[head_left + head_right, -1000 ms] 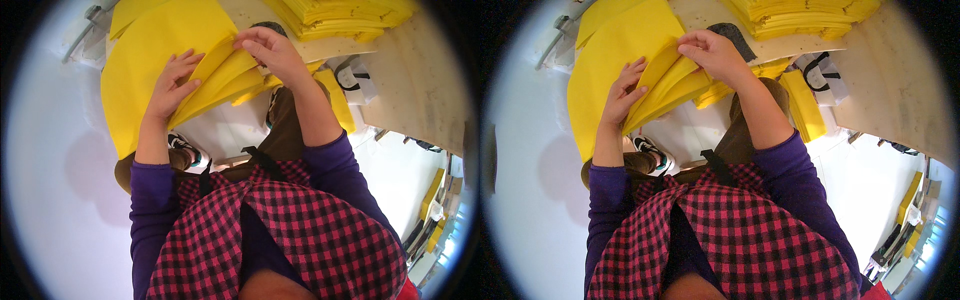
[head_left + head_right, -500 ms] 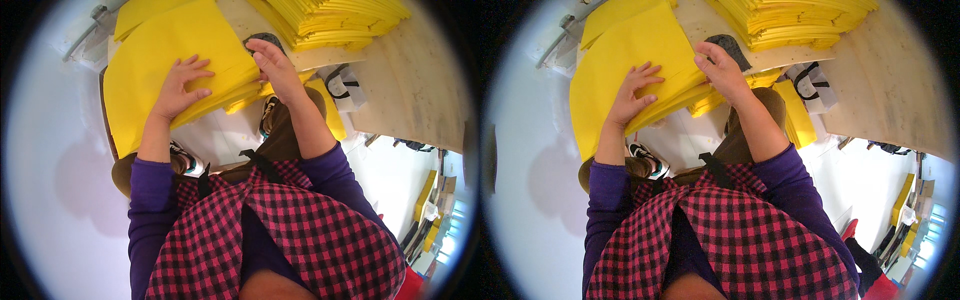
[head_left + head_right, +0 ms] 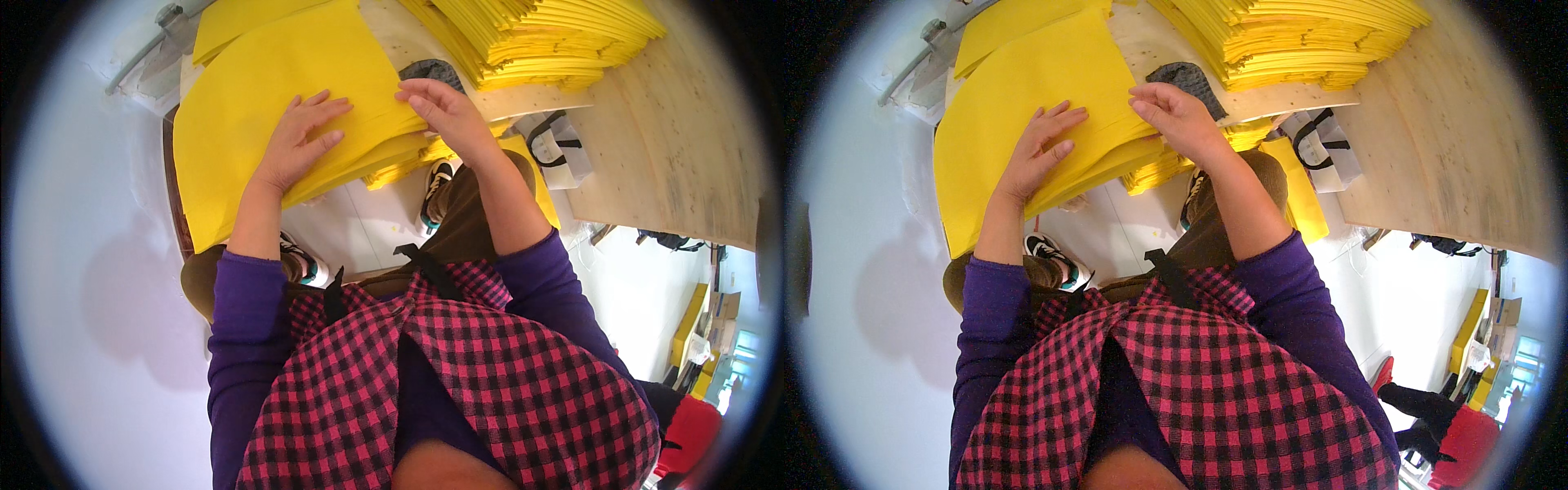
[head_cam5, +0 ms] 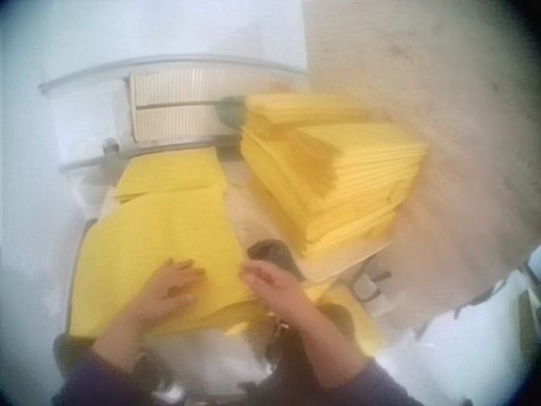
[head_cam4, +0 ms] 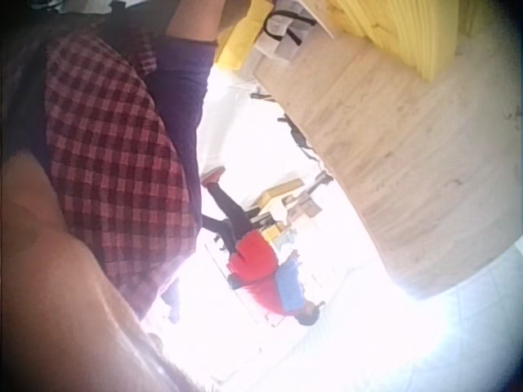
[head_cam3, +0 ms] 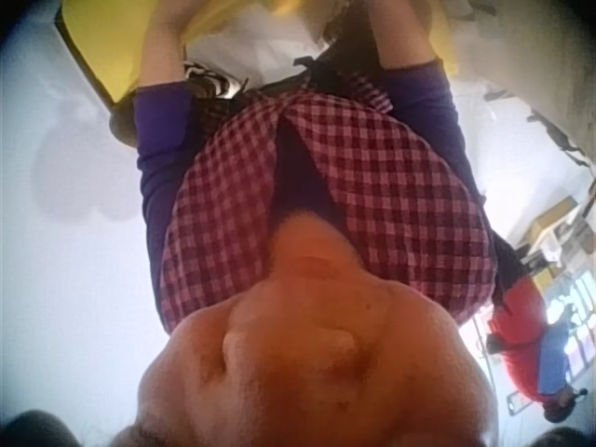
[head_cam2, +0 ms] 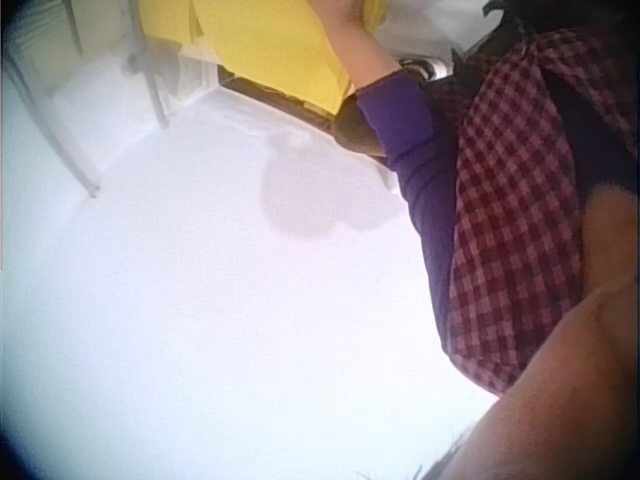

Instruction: The person sits on the floor and folds multiple yellow sheets by hand, aligning edges and stacking them into a neat pile. The person repeatedly picks up sheets, folds them, and places them on top of the growing stack.

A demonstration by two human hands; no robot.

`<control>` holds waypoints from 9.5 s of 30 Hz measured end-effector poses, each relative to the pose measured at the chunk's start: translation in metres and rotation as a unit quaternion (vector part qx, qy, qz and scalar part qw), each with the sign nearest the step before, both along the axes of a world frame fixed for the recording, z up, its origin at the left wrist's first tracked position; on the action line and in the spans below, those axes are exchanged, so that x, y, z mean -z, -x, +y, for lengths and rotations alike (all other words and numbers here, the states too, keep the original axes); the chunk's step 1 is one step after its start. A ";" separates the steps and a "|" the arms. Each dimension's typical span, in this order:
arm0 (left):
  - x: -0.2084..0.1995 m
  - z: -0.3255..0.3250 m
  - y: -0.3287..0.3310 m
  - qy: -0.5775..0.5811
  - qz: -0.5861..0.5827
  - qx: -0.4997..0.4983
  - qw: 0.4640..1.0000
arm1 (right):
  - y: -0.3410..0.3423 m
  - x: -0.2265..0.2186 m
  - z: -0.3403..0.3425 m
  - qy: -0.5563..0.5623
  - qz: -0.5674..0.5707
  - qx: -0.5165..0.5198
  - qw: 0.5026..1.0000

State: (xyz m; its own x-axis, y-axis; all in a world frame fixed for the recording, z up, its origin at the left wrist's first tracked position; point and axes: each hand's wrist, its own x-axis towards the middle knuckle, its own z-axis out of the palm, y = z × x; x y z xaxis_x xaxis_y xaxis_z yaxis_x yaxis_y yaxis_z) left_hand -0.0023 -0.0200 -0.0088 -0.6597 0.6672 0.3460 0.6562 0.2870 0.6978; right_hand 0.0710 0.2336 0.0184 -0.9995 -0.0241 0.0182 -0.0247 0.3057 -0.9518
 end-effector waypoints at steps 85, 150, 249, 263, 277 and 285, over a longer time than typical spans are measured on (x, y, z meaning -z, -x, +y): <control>-0.024 0.018 -0.056 0.267 0.175 -0.202 0.926 | 0.056 0.037 0.016 -0.153 0.255 -0.132 0.946; -0.007 -0.166 -0.014 -0.366 -0.231 -0.355 0.829 | 0.075 0.019 -0.004 0.063 0.051 0.019 0.997; -0.002 -0.187 -0.005 -0.406 -0.398 -0.267 0.778 | 0.071 0.015 -0.005 0.113 -0.038 -0.001 0.993; 0.010 -0.199 -0.005 -0.406 -0.432 -0.214 0.777 | 0.061 0.011 -0.005 0.077 -0.052 0.024 0.995; 0.014 -0.206 -0.013 -0.254 -0.287 -0.268 0.884 | 0.047 0.018 0.002 -0.050 0.092 -0.011 0.994; 0.013 -0.199 -0.026 -0.146 -0.065 -0.227 0.961 | 0.037 0.034 0.007 -0.086 0.227 -0.093 0.966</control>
State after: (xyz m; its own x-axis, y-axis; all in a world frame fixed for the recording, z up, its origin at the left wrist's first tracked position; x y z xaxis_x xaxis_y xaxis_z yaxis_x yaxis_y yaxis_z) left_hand 0.0241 -0.2191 -0.0221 -0.9104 0.1870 0.3692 0.4108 0.3020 0.8602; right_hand 0.0339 0.2411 -0.0159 -0.8673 -0.2437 0.4340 -0.4977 0.4084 -0.7652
